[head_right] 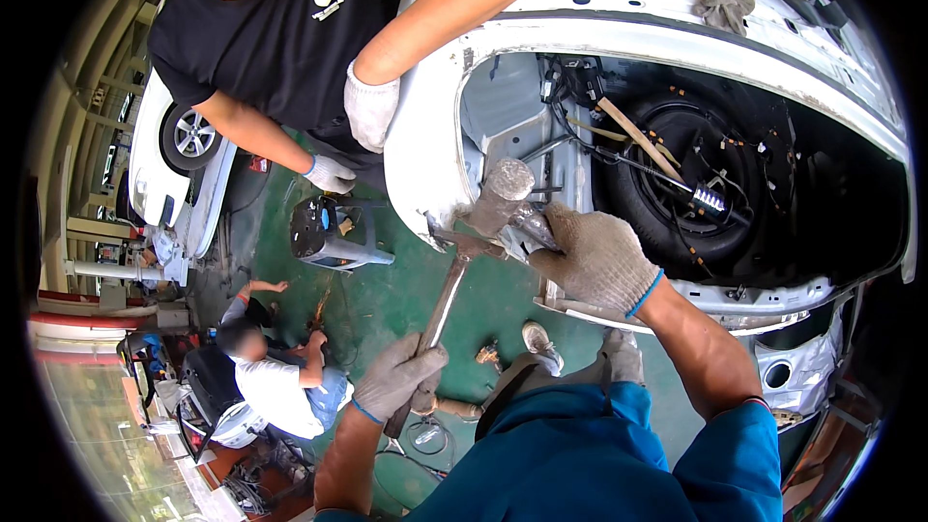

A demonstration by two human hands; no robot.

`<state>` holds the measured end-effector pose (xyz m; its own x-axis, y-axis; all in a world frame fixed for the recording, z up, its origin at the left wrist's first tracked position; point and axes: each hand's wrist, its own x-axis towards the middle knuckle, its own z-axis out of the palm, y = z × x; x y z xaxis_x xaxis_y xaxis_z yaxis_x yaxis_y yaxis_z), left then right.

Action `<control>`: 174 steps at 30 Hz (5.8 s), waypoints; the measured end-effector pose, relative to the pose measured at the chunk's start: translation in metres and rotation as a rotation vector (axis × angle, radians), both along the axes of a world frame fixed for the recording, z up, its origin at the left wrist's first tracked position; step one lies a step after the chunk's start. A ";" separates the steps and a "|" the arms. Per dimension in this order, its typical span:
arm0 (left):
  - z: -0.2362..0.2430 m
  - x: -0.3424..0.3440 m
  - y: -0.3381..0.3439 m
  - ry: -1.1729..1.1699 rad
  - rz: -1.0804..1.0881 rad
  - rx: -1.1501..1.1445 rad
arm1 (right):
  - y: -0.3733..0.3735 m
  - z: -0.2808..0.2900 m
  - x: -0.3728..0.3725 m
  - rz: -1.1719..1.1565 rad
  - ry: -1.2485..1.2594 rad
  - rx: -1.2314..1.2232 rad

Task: The person uses a hammer and metal rod to repeatedly strike and reshape the damaged rear quarter panel of a white car. Another person assists by holding the panel steady while a third person grinds nearby. The camera wearer continues hammering the same area throughout the clip.

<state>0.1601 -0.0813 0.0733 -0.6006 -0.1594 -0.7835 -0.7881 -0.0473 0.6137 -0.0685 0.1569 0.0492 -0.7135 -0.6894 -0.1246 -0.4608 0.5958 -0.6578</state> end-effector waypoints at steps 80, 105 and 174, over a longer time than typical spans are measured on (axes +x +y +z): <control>-0.021 0.007 -0.024 0.061 0.054 0.134 | -0.035 0.049 -0.007 0.230 0.248 0.023; -0.019 0.011 -0.030 0.044 0.084 0.229 | -0.044 0.036 -0.002 0.167 0.140 0.127; -0.024 0.023 0.131 -0.122 0.171 0.161 | -0.064 -0.367 -0.116 -0.913 -1.376 -0.652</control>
